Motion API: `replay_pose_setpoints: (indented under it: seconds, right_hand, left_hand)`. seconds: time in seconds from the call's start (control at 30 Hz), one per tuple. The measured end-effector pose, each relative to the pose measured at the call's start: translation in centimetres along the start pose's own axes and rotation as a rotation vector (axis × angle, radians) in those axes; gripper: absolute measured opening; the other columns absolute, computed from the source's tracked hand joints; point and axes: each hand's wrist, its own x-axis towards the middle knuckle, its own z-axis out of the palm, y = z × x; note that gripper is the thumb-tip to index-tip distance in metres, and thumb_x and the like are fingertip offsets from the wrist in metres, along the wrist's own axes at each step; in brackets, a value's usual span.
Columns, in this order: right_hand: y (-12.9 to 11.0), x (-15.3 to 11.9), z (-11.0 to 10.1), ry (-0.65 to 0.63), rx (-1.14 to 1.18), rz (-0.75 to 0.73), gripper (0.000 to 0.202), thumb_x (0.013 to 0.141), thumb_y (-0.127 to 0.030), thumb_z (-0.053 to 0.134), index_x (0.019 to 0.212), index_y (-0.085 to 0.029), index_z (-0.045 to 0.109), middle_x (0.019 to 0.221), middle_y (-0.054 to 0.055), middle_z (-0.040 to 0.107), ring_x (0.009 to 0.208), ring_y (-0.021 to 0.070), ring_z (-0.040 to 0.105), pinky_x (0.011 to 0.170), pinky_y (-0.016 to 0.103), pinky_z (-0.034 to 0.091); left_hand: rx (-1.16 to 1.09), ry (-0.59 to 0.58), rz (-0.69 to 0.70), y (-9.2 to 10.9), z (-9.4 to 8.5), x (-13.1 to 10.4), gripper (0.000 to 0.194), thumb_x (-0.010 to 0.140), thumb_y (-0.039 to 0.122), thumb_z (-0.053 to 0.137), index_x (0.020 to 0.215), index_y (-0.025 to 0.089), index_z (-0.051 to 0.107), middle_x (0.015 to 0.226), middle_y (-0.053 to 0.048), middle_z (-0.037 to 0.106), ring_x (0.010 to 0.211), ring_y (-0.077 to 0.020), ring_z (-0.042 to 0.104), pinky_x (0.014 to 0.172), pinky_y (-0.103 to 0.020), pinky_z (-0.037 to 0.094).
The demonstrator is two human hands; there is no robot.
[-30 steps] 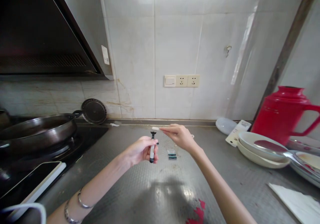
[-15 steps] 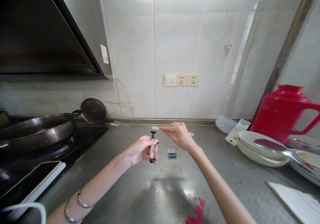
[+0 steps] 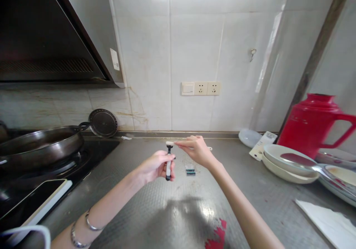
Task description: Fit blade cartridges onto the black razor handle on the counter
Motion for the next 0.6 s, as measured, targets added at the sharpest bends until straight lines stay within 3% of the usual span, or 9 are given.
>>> replay_pose_setpoints:
  seconds: [0.23,0.6]
  right_hand:
    - [0.14,-0.13,-0.41,-0.055,0.250,0.086,0.028,0.086,-0.031,0.050,0.105,-0.019,0.067,0.089,0.007,0.071,0.076,0.0154,0.060,0.067,0.024,0.044]
    - [-0.46,0.14,-0.35,0.012,0.198,0.084,0.026,0.085,-0.030,0.052,0.104,-0.021,0.068,0.085,0.005,0.071,0.071,0.0139,0.059,0.067,0.023,0.043]
  left_hand:
    - [-0.008,-0.004,0.030,0.34,-0.10,-0.36,0.016,0.085,0.019,0.042,0.071,0.012,0.045,0.054,0.000,0.056,0.043,-0.0150,0.060,0.046,-0.028,0.050]
    - [0.004,-0.017,0.036,0.19,-0.27,-0.15,0.015,0.085,0.018,0.042,0.072,0.012,0.044,0.055,-0.001,0.056,0.044,-0.0170,0.061,0.046,-0.031,0.051]
